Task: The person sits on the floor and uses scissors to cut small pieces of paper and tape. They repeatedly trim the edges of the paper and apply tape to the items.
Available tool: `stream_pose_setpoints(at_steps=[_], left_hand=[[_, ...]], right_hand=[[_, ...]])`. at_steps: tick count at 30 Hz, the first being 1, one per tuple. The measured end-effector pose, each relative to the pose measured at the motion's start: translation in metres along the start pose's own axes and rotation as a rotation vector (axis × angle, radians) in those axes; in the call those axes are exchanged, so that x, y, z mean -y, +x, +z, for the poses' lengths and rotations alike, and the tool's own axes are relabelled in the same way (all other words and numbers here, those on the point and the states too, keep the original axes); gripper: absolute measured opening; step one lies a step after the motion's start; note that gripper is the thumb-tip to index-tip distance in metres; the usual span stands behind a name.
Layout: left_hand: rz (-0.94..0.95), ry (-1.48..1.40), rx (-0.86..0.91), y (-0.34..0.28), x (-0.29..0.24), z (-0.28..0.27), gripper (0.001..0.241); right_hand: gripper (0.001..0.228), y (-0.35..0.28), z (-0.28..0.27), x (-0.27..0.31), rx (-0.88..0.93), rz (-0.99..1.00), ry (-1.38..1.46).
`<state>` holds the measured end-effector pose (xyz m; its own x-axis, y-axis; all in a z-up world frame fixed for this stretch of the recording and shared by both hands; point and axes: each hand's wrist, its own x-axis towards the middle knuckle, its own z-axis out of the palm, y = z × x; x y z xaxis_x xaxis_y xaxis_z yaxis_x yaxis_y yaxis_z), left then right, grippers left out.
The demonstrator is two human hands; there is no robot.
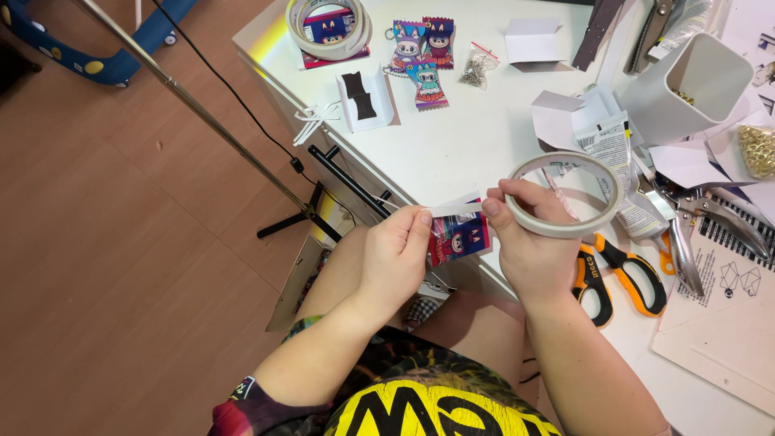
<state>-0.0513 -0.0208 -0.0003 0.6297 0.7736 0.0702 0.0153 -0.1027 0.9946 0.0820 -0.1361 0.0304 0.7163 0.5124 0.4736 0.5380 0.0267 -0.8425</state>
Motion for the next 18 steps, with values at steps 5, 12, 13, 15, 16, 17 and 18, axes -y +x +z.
stream_pose_setpoints(at_steps=[5, 12, 13, 15, 16, 17, 18], left_hand=[[-0.03, -0.036, 0.009, -0.0035, -0.004, -0.0039, 0.025], [-0.04, -0.067, 0.003, -0.0034, -0.0023, -0.0015, 0.025], [-0.041, -0.067, 0.003, -0.0036, -0.0043, -0.0019, 0.025], [-0.049, -0.098, 0.009, -0.0039, -0.0082, -0.0026, 0.026], [-0.05, -0.098, 0.008, -0.0037, -0.0076, -0.0021, 0.026], [-0.051, -0.11, 0.012, -0.0035, -0.0071, -0.0015, 0.026], [-0.052, -0.122, 0.016, -0.0033, -0.0067, -0.001, 0.027]], right_hand=[[0.022, 0.0063, -0.0032, -0.0025, 0.003, 0.063, 0.004], [0.018, 0.0095, -0.0026, -0.003, -0.021, 0.181, 0.116], [0.018, 0.0095, -0.0018, -0.003, -0.02, 0.181, 0.116], [0.016, 0.0093, -0.0001, -0.0031, -0.031, 0.217, 0.139], [0.016, 0.0092, 0.0006, -0.0032, -0.03, 0.218, 0.139], [0.016, 0.009, 0.0012, -0.0031, -0.036, 0.235, 0.15], [0.015, 0.0088, 0.0017, -0.0031, -0.042, 0.253, 0.162]])
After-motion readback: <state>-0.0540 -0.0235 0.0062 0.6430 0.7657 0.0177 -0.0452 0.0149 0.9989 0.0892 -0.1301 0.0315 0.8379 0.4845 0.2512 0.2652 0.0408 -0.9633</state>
